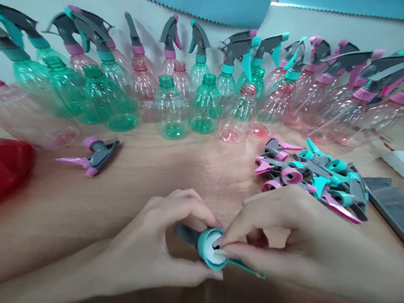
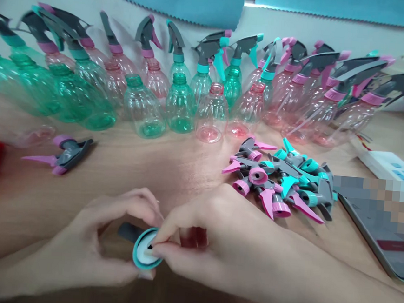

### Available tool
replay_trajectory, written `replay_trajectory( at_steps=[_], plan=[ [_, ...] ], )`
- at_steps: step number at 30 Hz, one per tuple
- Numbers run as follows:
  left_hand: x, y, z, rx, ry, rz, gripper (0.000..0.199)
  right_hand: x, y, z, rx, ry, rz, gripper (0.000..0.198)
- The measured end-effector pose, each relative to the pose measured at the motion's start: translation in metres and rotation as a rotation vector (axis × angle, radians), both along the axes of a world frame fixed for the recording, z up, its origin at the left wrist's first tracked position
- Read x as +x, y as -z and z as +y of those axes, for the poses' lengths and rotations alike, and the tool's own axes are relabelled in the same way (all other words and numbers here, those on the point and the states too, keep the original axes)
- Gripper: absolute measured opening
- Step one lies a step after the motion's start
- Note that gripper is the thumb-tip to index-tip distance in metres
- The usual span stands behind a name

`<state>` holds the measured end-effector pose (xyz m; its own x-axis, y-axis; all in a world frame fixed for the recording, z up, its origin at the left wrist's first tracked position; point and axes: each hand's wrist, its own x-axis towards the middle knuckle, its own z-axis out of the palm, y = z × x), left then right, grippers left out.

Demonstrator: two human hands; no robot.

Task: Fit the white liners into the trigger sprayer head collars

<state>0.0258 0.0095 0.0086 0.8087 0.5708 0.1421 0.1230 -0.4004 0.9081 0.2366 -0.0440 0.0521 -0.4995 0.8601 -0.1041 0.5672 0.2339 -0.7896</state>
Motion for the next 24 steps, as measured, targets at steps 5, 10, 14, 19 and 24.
replay_trajectory(
  at_steps=[5, 10, 14, 19, 24],
  plan=[
    [0.002, -0.002, -0.008, 0.113, 0.012, -0.026, 0.031, 0.002, 0.0, -0.008, 0.046, -0.012, -0.054, 0.016],
    [0.003, 0.012, -0.016, 0.085, -0.071, -0.1, 0.031, 0.002, -0.001, -0.013, 0.143, -0.057, -0.144, 0.019],
    [0.002, 0.023, -0.019, 0.173, -0.111, -0.191, 0.036, 0.001, -0.004, -0.013, 0.126, -0.093, -0.213, 0.017],
    [0.002, 0.026, -0.021, 0.275, -0.104, -0.217, 0.037, -0.002, -0.003, -0.013, 0.125, -0.144, -0.175, 0.021],
    [0.003, 0.027, -0.023, 0.299, -0.093, -0.192, 0.039, -0.001, -0.001, -0.015, 0.137, -0.159, -0.19, 0.021]
  ],
)
